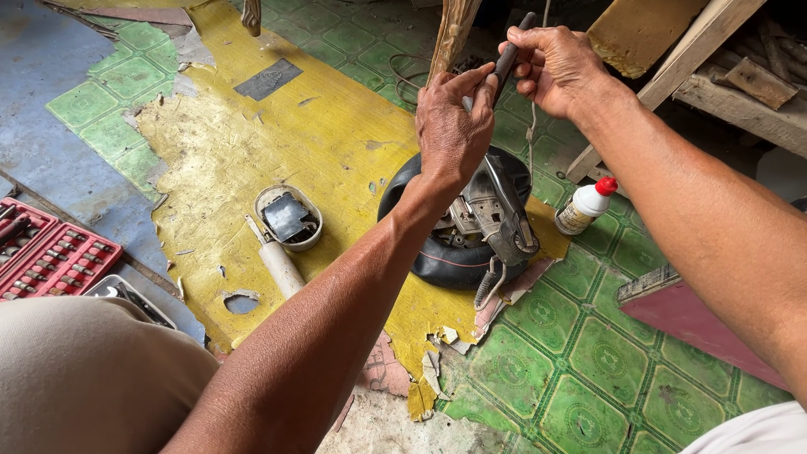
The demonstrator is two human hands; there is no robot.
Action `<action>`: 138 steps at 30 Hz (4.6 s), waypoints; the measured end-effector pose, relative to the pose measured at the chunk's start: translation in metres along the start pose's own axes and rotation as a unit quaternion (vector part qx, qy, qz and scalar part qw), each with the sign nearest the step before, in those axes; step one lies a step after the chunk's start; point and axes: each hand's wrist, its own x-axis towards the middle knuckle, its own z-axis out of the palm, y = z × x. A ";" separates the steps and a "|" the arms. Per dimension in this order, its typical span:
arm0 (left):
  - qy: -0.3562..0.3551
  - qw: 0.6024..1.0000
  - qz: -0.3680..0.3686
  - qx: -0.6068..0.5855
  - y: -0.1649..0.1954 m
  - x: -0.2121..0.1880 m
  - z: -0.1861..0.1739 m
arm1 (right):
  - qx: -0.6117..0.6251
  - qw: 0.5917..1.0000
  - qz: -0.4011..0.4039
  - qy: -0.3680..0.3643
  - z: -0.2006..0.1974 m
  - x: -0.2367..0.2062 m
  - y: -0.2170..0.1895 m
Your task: The person applies glue to a tire patch and the tire surface, then uses a manual tire patching machine to press the patch onto the tire. The person adjusts the machine and the tire during the process.
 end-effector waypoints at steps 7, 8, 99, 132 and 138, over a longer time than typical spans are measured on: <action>-0.003 1.000 -0.001 0.001 0.000 0.001 -0.001 | -0.004 1.000 0.003 0.003 0.003 -0.002 -0.003; -0.003 1.000 0.001 0.001 0.001 0.000 -0.001 | -0.005 1.000 0.003 0.002 0.003 -0.003 -0.002; 0.031 0.989 -0.094 -0.114 -0.021 0.014 -0.003 | -0.004 1.000 0.008 -0.009 0.000 0.002 -0.001; -0.011 0.993 -0.061 -0.097 -0.002 0.005 -0.002 | -0.001 1.000 0.012 -0.005 0.002 -0.002 -0.003; -0.005 0.996 -0.056 -0.067 -0.005 0.006 0.000 | -0.008 1.000 0.010 -0.008 0.002 -0.002 -0.003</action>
